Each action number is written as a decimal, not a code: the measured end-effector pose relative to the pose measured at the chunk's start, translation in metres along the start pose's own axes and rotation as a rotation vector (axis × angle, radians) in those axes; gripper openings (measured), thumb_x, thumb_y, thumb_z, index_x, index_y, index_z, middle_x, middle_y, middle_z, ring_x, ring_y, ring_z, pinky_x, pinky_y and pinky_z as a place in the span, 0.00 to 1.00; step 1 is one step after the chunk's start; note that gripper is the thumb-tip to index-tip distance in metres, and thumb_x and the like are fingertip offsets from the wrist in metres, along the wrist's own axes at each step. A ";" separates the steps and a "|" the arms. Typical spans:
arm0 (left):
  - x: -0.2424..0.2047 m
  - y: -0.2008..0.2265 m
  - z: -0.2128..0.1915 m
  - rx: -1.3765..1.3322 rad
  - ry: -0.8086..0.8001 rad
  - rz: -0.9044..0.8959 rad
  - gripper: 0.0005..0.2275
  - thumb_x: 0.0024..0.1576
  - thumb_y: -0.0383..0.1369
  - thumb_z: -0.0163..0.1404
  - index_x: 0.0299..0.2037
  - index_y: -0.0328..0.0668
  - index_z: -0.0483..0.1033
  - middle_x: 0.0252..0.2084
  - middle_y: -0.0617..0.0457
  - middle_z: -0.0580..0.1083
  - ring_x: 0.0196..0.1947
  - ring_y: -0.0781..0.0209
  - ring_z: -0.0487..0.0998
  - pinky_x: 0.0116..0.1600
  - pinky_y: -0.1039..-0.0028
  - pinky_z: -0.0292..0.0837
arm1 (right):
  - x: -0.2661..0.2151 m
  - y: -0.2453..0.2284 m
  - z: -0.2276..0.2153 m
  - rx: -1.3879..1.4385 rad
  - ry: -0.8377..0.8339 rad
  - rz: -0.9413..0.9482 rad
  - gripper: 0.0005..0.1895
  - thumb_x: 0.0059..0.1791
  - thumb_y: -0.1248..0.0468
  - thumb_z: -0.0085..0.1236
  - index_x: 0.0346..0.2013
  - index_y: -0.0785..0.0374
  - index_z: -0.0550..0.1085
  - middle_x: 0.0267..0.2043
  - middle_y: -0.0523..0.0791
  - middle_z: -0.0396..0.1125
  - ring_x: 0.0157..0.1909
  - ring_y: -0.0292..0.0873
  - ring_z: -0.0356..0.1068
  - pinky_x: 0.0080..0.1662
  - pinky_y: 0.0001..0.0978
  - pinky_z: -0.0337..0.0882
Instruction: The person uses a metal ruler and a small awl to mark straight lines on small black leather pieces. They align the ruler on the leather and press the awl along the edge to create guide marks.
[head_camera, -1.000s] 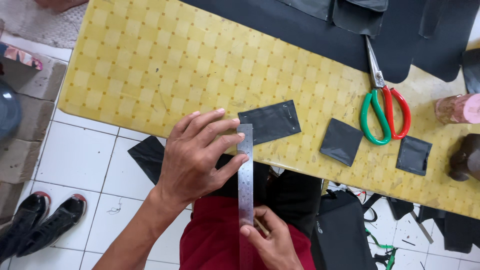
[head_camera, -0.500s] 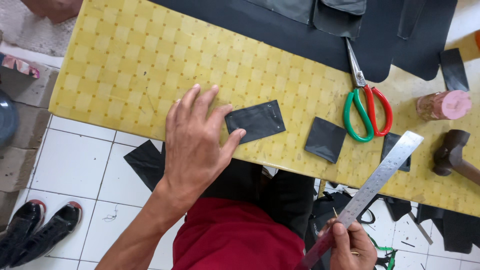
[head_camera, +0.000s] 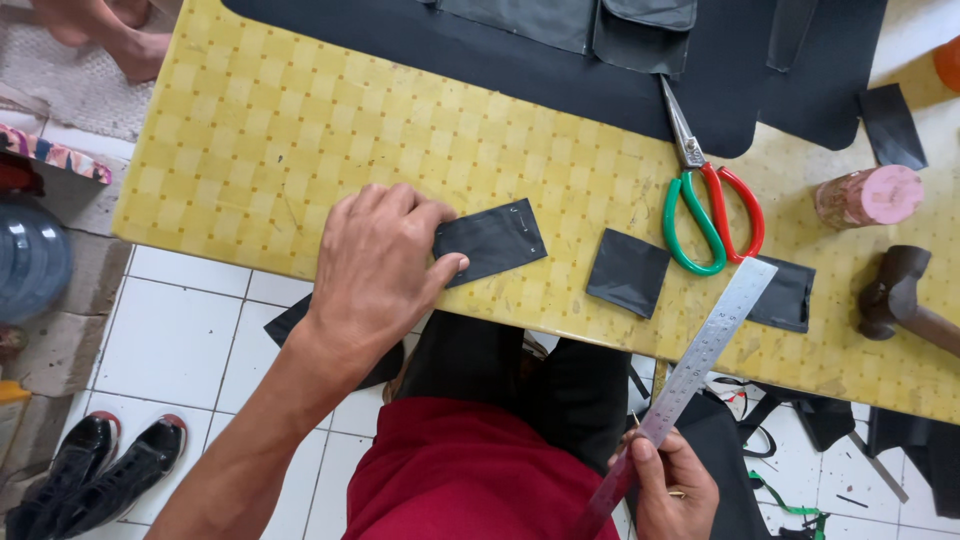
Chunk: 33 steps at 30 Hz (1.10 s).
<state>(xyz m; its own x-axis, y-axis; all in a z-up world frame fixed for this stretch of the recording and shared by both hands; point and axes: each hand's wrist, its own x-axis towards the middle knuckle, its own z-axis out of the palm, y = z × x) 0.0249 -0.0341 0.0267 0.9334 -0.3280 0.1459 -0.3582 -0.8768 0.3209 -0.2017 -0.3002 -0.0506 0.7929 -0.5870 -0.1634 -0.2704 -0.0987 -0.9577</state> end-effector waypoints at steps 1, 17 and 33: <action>0.002 -0.001 0.000 -0.011 -0.044 -0.013 0.16 0.45 0.44 0.62 0.41 0.52 0.78 0.36 0.54 0.73 0.40 0.51 0.72 0.47 0.59 0.65 | 0.001 0.003 -0.002 0.000 -0.001 0.012 0.08 0.49 0.68 0.53 0.34 0.75 0.73 0.20 0.57 0.68 0.19 0.44 0.68 0.25 0.27 0.70; 0.026 0.010 -0.022 -0.066 -0.427 -0.211 0.12 0.49 0.43 0.61 0.39 0.54 0.76 0.41 0.56 0.75 0.43 0.51 0.74 0.41 0.58 0.70 | 0.000 0.008 -0.011 0.074 -0.116 0.045 0.07 0.48 0.70 0.54 0.31 0.76 0.74 0.30 0.50 0.66 0.25 0.45 0.70 0.29 0.30 0.76; 0.111 0.026 -0.043 -0.027 -0.742 0.229 0.19 0.53 0.16 0.43 0.48 0.49 0.77 0.53 0.55 0.74 0.54 0.56 0.73 0.50 0.63 0.70 | 0.000 0.028 -0.008 -0.024 0.008 -0.144 0.09 0.46 0.65 0.57 0.28 0.71 0.76 0.30 0.46 0.70 0.29 0.36 0.65 0.31 0.21 0.63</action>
<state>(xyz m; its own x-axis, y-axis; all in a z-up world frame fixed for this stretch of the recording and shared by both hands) 0.1180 -0.0778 0.0911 0.6036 -0.6581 -0.4501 -0.5358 -0.7529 0.3822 -0.2142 -0.3093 -0.0755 0.8202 -0.5716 -0.0224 -0.1667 -0.2014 -0.9652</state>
